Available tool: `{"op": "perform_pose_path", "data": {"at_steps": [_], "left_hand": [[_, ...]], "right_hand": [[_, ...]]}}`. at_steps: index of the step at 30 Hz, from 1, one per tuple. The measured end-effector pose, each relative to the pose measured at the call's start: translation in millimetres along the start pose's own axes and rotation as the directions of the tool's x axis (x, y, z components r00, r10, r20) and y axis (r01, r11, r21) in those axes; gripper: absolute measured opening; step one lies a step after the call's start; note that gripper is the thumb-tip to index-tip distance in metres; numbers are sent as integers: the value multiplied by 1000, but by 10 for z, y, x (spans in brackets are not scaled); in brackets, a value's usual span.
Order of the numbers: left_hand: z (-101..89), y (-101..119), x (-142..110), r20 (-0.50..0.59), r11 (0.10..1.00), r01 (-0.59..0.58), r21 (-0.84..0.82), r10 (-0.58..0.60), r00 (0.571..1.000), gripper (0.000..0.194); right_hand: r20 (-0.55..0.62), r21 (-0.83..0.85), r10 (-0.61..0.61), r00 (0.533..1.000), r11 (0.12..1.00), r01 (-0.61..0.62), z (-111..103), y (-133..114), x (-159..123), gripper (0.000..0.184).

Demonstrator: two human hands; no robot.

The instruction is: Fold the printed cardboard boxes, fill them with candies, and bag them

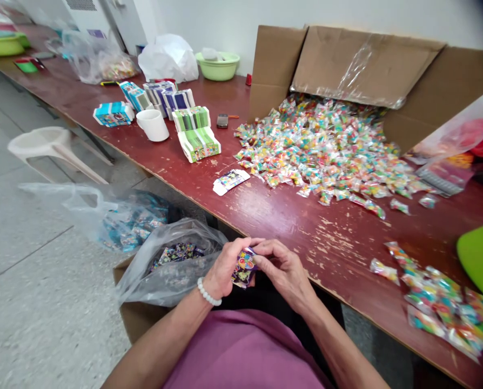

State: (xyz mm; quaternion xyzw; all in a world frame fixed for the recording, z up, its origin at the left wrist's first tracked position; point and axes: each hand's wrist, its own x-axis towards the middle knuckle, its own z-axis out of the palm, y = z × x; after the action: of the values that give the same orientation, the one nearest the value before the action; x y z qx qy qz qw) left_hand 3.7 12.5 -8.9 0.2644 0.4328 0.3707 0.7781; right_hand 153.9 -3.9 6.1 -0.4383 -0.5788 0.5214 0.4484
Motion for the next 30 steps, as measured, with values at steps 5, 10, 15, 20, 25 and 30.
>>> {"op": "perform_pose_path", "data": {"at_steps": [5, 10, 15, 20, 25, 30], "left_hand": [[27, -94, -43, -11, 986, -134, 99, 135, 991, 41], [-224, 7, -49, -155, 959, -193, 208, 227, 962, 45], [-933, 365, 22, -451, 862, -326, 388, 486, 749, 39], [-1516, 405, 147, -532, 781, -263, 567, 590, 607, 37], [-1938, 273, 252, -502, 671, -84, 737, 627, 596, 36], [-2018, 306, 221, -421, 494, 57, 868, 669, 612, 33]], "right_hand": [[-100, -155, -48, 994, 987, 32, 95, 171, -53, 10], [-45, -152, 54, 998, 986, -61, -25, 263, 10, 18], [-231, -234, 38, 972, 968, -93, -322, 218, 118, 37], [-305, -376, 2, 952, 919, -122, -468, 330, 180, 31], [-323, -469, -31, 946, 873, -132, -481, 428, 185, 30], [-308, -497, -60, 950, 861, -106, -480, 437, 178, 27]]}}
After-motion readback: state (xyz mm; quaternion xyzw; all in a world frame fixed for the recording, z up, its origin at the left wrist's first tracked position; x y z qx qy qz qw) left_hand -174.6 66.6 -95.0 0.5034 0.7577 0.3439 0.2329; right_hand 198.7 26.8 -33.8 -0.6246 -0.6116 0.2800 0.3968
